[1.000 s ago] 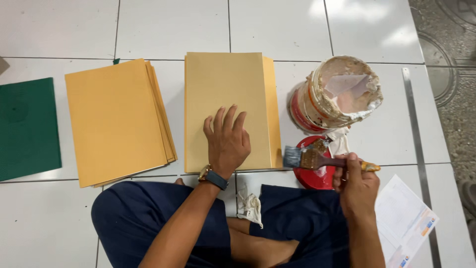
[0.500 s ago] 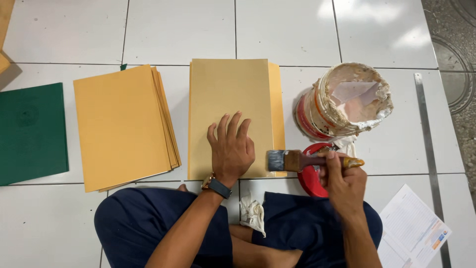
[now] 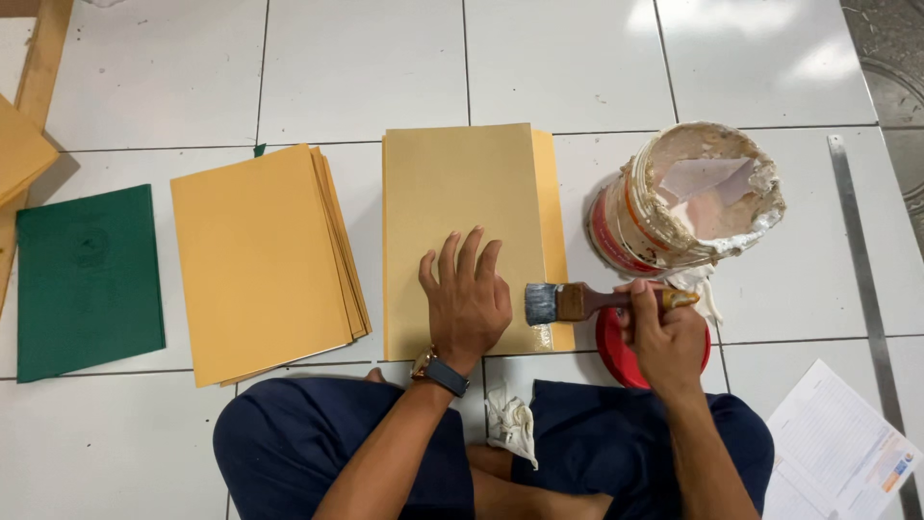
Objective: The person sits on the floor and applies glue to the spine of a book using a brush. They then wipe the excess glue with a cloth and place a cover sheet onto the glued spine, pressing it down to adhere.
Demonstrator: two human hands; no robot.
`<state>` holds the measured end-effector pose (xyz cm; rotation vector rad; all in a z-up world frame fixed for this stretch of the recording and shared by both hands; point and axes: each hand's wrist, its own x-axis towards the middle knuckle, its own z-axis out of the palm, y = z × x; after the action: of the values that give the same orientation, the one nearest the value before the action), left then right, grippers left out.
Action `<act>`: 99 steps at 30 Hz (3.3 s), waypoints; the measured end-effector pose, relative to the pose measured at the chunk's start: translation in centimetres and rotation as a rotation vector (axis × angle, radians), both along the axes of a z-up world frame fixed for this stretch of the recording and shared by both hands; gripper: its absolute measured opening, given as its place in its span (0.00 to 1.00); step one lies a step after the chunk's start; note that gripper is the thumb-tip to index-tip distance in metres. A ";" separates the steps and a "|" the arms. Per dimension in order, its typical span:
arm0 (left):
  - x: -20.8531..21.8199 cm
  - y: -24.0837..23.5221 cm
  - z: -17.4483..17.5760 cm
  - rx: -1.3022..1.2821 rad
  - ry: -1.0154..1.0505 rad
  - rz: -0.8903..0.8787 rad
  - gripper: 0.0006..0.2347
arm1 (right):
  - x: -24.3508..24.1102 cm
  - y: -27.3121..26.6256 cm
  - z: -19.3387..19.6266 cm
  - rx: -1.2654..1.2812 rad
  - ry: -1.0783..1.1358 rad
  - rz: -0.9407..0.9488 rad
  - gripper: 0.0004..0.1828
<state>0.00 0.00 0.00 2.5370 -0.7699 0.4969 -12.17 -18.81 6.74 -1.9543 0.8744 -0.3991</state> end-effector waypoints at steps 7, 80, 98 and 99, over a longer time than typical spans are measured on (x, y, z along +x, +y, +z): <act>-0.2 -0.2 1.0 -0.007 0.041 0.002 0.18 | 0.9 -1.3 0.5 0.095 -0.281 -0.040 0.20; -0.4 0.0 2.6 0.032 0.049 -0.021 0.20 | 20.6 -3.6 4.0 -0.198 -0.006 0.124 0.25; -0.1 -0.1 2.8 0.042 0.081 -0.013 0.20 | 18.6 -4.9 -0.1 -0.731 -0.283 0.633 0.12; -0.2 -0.1 2.8 0.033 0.079 -0.014 0.20 | 17.7 -4.5 0.1 -0.736 -0.301 0.742 0.09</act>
<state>-0.17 -0.10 2.79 2.5629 -0.7725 0.3795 5.56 -23.29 6.89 -2.6049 -0.2744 -0.5895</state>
